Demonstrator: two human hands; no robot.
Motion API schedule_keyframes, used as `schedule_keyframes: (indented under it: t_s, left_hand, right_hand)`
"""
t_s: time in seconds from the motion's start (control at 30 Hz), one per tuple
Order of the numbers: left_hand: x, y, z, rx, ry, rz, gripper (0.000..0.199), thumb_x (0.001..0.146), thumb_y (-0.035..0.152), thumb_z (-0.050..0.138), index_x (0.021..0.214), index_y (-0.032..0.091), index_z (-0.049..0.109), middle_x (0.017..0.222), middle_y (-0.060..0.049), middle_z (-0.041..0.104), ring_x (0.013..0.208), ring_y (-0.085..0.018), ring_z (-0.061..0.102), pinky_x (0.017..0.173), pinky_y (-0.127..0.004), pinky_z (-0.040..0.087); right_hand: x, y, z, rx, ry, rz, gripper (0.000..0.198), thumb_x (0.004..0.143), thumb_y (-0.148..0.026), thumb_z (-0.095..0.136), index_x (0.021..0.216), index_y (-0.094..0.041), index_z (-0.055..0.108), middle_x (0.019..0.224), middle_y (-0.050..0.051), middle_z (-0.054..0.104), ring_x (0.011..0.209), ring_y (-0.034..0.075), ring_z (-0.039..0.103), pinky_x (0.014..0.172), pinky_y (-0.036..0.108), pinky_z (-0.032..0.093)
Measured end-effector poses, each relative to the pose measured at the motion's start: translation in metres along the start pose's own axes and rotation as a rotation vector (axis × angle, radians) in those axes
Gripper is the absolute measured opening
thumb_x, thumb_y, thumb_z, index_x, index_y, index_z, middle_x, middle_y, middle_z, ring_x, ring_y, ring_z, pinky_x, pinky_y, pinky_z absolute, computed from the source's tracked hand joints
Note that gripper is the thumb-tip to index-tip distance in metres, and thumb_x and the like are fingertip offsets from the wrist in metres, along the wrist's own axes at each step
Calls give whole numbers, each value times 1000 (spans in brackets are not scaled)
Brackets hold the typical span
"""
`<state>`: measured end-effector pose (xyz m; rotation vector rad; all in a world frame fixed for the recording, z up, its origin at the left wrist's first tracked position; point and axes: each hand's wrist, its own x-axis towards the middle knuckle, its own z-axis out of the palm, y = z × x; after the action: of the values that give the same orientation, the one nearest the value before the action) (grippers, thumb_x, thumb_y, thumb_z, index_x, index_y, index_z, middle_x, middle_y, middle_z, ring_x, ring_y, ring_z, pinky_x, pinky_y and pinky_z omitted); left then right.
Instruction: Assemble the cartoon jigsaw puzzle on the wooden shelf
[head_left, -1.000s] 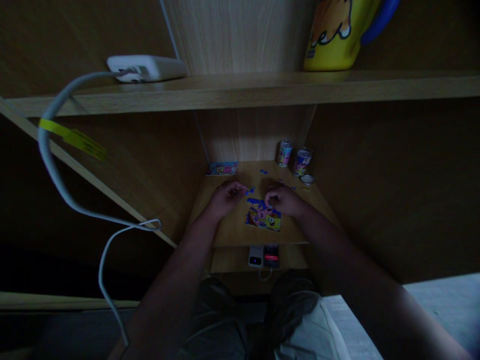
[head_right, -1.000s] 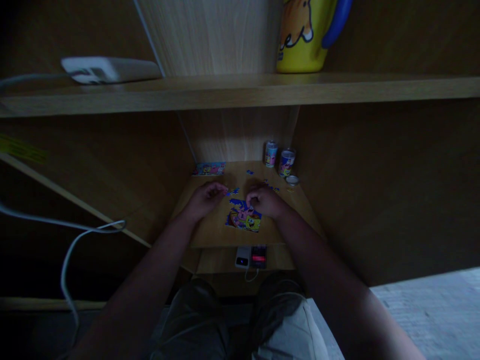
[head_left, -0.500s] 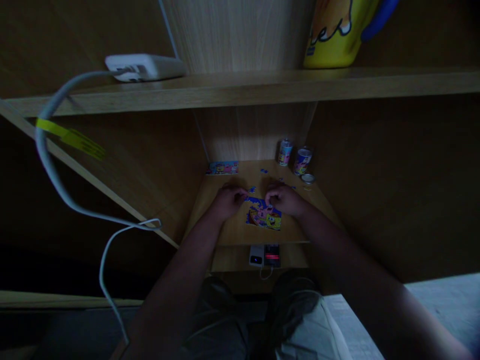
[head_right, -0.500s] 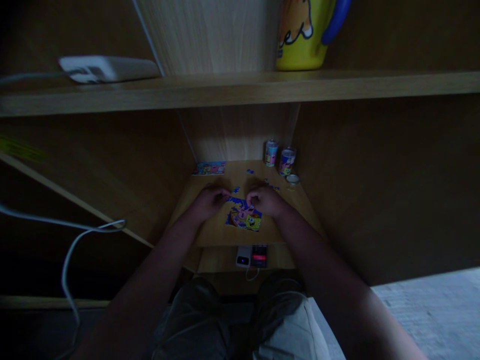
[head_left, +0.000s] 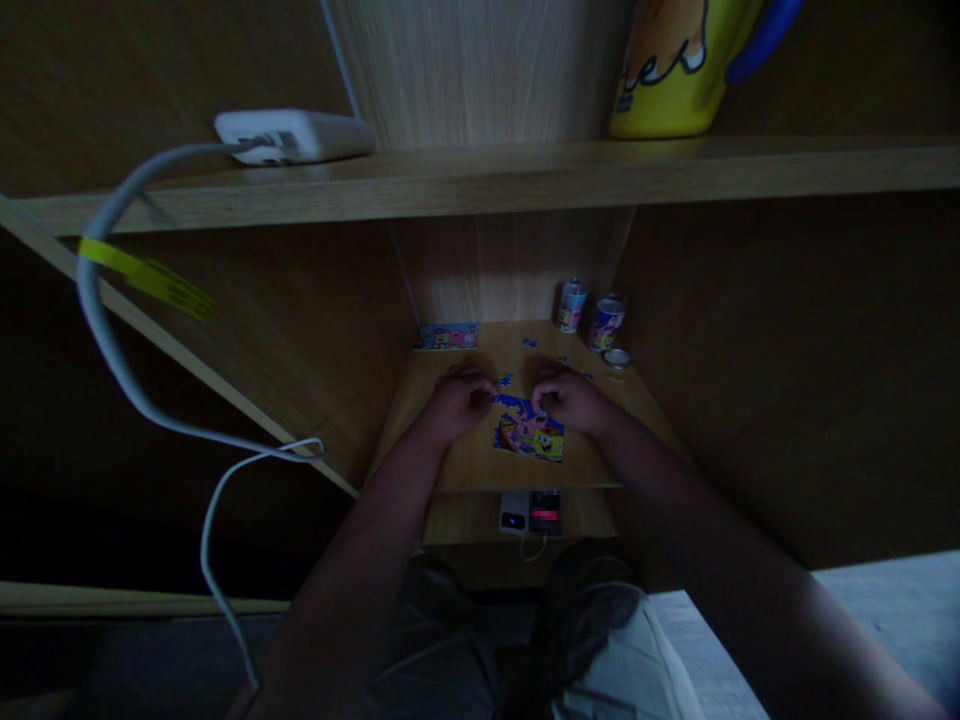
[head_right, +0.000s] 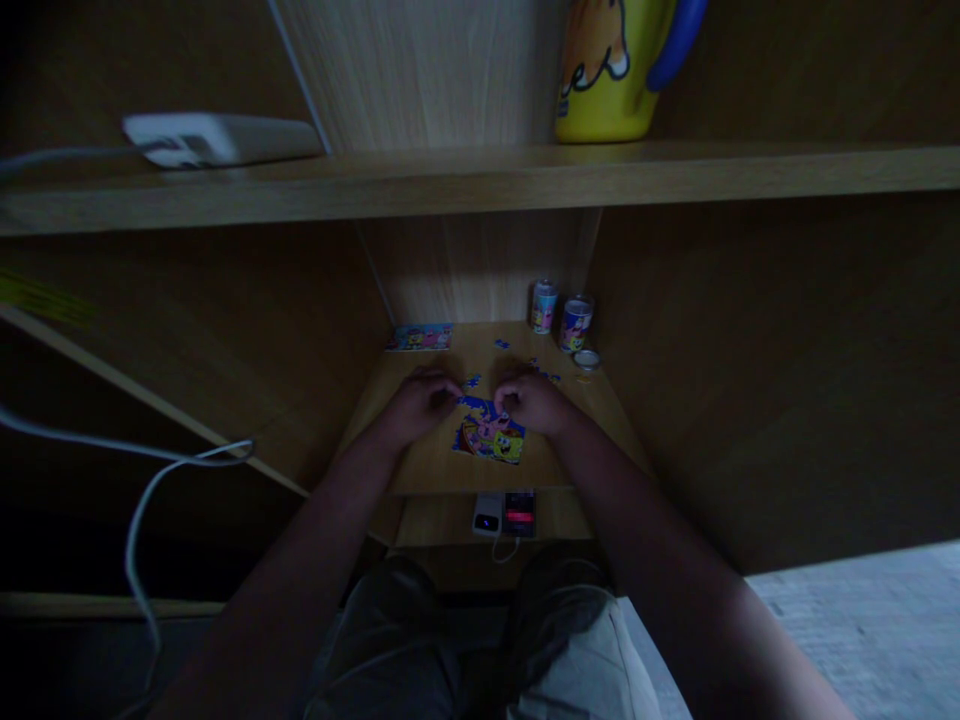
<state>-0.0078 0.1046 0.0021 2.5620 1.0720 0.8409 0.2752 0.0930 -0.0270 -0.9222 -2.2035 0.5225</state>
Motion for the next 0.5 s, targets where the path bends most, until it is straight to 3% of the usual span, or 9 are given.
schedule_keyframes:
  t_s: [0.4,0.5]
  left_hand:
    - [1,2,2,46,-5,-24,9,96,20,75,89,25,79,98,-4,82,101,-26,74,105,-45,53]
    - [0,1,0,74,51,-80,13,98,19,70,97,25,81,105,-5,82,106,-27,74,107,-45,55]
  right_hand:
    - [-1,-3,1,-5,-3,37,35,78,4,58,76,-23,81,75,-1,76,71,15,68,70,26,47]
    - [-1,-2,1,10,11,26,34,78,4,58,74,-23,80,73,-1,76,71,15,69,71,26,48]
